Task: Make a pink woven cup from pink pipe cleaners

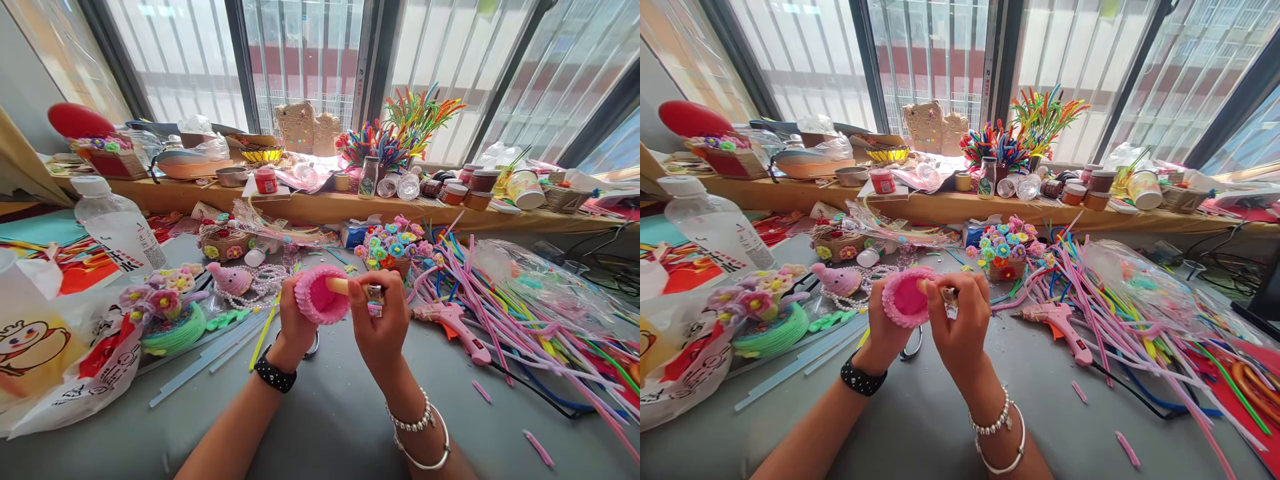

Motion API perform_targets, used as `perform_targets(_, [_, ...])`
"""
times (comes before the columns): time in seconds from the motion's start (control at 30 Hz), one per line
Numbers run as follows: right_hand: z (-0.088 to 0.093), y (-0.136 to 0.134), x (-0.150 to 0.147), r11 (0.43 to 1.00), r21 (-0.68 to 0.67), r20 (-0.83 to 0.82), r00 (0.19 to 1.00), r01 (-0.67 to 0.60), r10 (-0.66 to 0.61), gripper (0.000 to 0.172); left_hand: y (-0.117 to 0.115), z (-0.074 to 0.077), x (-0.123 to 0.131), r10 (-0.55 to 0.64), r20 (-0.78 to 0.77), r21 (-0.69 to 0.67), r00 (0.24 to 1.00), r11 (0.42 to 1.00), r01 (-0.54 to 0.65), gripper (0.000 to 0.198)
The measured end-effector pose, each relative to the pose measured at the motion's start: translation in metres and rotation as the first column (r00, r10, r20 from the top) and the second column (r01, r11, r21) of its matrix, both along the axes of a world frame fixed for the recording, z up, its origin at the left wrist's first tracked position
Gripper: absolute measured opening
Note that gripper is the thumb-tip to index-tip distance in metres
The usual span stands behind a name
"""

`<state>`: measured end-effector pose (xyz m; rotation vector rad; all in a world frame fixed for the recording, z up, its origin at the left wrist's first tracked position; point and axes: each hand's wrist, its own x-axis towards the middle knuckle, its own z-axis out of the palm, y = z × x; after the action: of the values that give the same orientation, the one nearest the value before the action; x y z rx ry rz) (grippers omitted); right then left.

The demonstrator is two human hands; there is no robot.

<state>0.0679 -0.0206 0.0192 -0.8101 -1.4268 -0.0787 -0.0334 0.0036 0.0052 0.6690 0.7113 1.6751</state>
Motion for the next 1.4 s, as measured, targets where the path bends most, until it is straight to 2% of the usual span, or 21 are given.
perform_targets(0.07, [0.0,-0.001,0.0,1.0,0.0,-0.009,1.0,-0.018,0.018,0.009,0.001,-0.002,-0.001,0.076,0.007,0.004,0.997,0.997,-0.076,0.012])
perform_targets(0.1, [0.0,-0.001,0.0,0.999,-0.009,0.023,0.999,-0.033,0.033,0.008,0.001,-0.002,-0.001,0.069,0.015,0.004,0.998,0.998,-0.069,0.012])
perform_targets(0.23, [-0.002,0.002,-0.003,0.999,-0.013,0.217,0.976,-0.03,0.032,0.008,-0.002,0.006,0.0,-0.101,0.04,-0.006,0.994,0.995,0.101,0.02])
perform_targets(0.3, [-0.002,0.003,-0.004,1.0,-0.009,0.247,0.969,0.005,-0.002,0.008,-0.003,0.01,0.001,-0.115,0.026,0.003,0.993,0.993,0.114,0.023])
perform_targets(0.37, [-0.002,0.003,-0.003,0.999,-0.052,0.2,0.98,0.004,0.007,0.007,-0.004,0.01,0.002,-0.096,0.005,0.014,0.995,0.995,0.096,0.024])
perform_targets(0.47, [-0.001,0.002,-0.002,0.99,-0.136,0.002,0.999,-0.036,0.037,0.004,-0.003,0.008,0.003,-0.026,-0.023,0.043,0.999,0.999,0.027,0.023])
perform_targets(0.53, [-0.001,0.001,-0.001,0.99,-0.136,-0.069,0.997,-0.044,0.034,0.003,-0.002,0.008,0.003,-0.014,-0.034,0.05,0.999,0.999,0.016,0.025])
perform_targets(0.67, [-0.001,0.003,0.001,0.988,-0.146,0.048,0.997,-0.05,0.057,0.004,-0.003,0.01,0.001,-0.156,-0.055,0.037,0.986,0.987,0.158,0.033])
perform_targets(0.7, [-0.002,0.005,0.003,0.981,-0.181,0.017,0.997,-0.069,0.073,0.005,-0.004,0.01,0.001,-0.189,-0.076,0.04,0.979,0.981,0.192,0.035])
perform_targets(0.77, [-0.003,0.01,0.006,0.956,-0.256,-0.199,0.975,-0.145,0.095,0.009,-0.005,0.01,-0.001,-0.178,-0.17,0.076,0.969,0.978,0.193,0.038])
perform_targets(0.8, [-0.004,0.013,0.009,0.936,-0.283,-0.346,0.932,-0.21,0.105,0.012,-0.006,0.009,-0.002,-0.124,-0.239,0.118,0.963,0.981,0.156,0.04])
perform_targets(0.87, [-0.007,0.02,0.013,0.882,-0.294,-0.614,0.78,-0.368,0.121,0.018,-0.008,0.008,-0.004,0.038,-0.385,0.249,0.922,0.966,0.064,0.043])
perform_targets(0.93, [-0.013,0.029,0.016,0.807,-0.26,-0.786,0.601,-0.53,0.141,0.022,-0.009,0.005,-0.008,0.232,-0.509,0.404,0.829,0.915,-0.008,0.051])
perform_targets(1.0, [-0.02,0.036,0.017,0.708,-0.214,-0.894,0.427,-0.673,0.135,0.022,-0.01,0.004,-0.011,0.454,-0.593,0.566,0.665,0.822,-0.056,0.064])
perform_targets(1.07, [-0.027,0.042,0.015,0.58,-0.172,-0.961,0.266,-0.796,0.08,0.022,-0.011,0.002,-0.013,0.648,-0.592,0.711,0.479,0.7,-0.067,0.075])
perform_targets(1.13, [-0.034,0.046,0.012,0.454,-0.136,-0.988,0.157,-0.88,0.008,0.024,-0.011,0.002,-0.013,0.751,-0.553,0.796,0.361,0.605,-0.04,0.081])
perform_targets(1.2, [-0.038,0.046,0.007,0.364,-0.123,-0.992,0.127,-0.923,-0.014,0.021,-0.012,0.002,-0.012,0.787,-0.532,0.828,0.313,0.561,-0.002,0.084])
perform_targets(1.27, [-0.04,0.044,0.0,0.314,-0.153,-0.984,0.175,-0.937,0.043,0.014,-0.013,0.004,-0.01,0.803,-0.524,0.843,0.283,0.537,0.037,0.085])
perform_targets(1.33, [-0.041,0.042,-0.006,0.314,-0.212,-0.949,0.271,-0.925,0.159,0.013,-0.014,0.006,-0.008,0.807,-0.533,0.843,0.254,0.533,0.074,0.082])
perform_targets(1.4, [-0.041,0.041,-0.011,0.35,-0.251,-0.903,0.349,-0.902,0.251,0.019,-0.015,0.007,-0.007,0.809,-0.537,0.841,0.241,0.535,0.077,0.081])
